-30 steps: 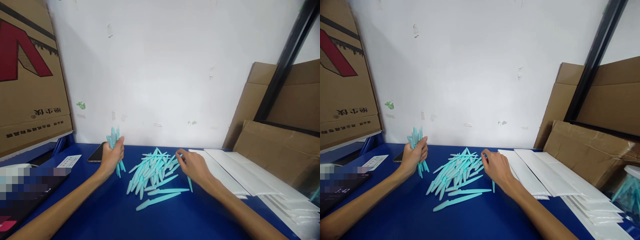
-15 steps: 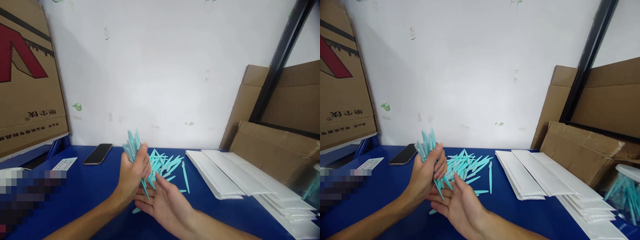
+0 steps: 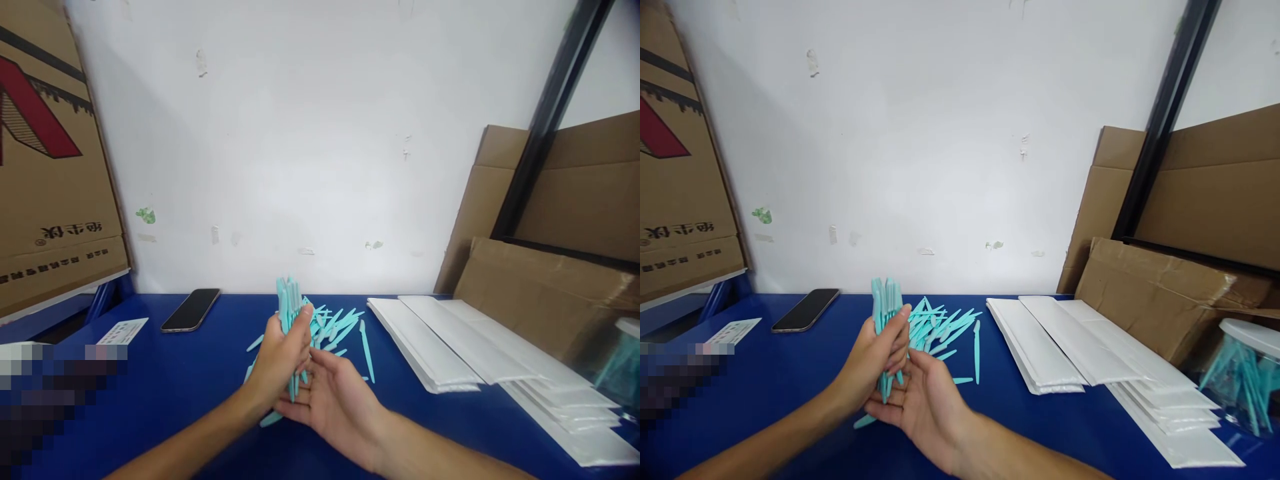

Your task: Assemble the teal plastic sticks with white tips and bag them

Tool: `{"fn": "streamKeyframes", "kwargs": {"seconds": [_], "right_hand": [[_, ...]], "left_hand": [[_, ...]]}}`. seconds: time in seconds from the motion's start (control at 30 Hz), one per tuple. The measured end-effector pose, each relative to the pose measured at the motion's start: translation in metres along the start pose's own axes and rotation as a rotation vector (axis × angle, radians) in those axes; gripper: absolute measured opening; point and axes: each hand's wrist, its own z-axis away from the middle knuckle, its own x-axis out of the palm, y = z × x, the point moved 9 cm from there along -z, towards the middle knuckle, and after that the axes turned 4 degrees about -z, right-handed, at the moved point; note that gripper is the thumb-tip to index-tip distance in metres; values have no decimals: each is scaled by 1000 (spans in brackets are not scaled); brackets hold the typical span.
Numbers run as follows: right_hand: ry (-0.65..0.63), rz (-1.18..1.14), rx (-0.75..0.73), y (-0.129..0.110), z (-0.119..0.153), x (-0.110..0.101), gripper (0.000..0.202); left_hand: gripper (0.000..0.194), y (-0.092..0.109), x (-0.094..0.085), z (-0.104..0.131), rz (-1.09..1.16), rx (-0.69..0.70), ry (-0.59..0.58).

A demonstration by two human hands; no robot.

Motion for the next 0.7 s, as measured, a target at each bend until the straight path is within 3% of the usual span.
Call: {"fn": "streamKeyframes", "kwargs": {"seconds": [0.07,0.13,0.2,0.3,0.37,0.47,0.7], "right_hand": [[7,146,18,-7,1,-3,38],[23,283,-81,-25,2,-4,45],[59,409,-232,-49,5,-6,50],[118,584,-336,-69,6,-10,50],[109,665,-357,-75,3,-12,44],[82,772,-420,-83,2,-10,40],[75,806,-417,-88,8,-8,43]], "left_hand": [[55,5,0,-3,-88,-69,-137],[53,-3,3,0,-133,-242,-344],[47,-13,-2,4,-74,-402,-430],[18,-24,-2,12,103,-544,-489],[4,-28,4,15,176,-551,-509],[4,-30,10,17,215,-469,-487],[34,-36,2,15,80,-302,-385]]}}
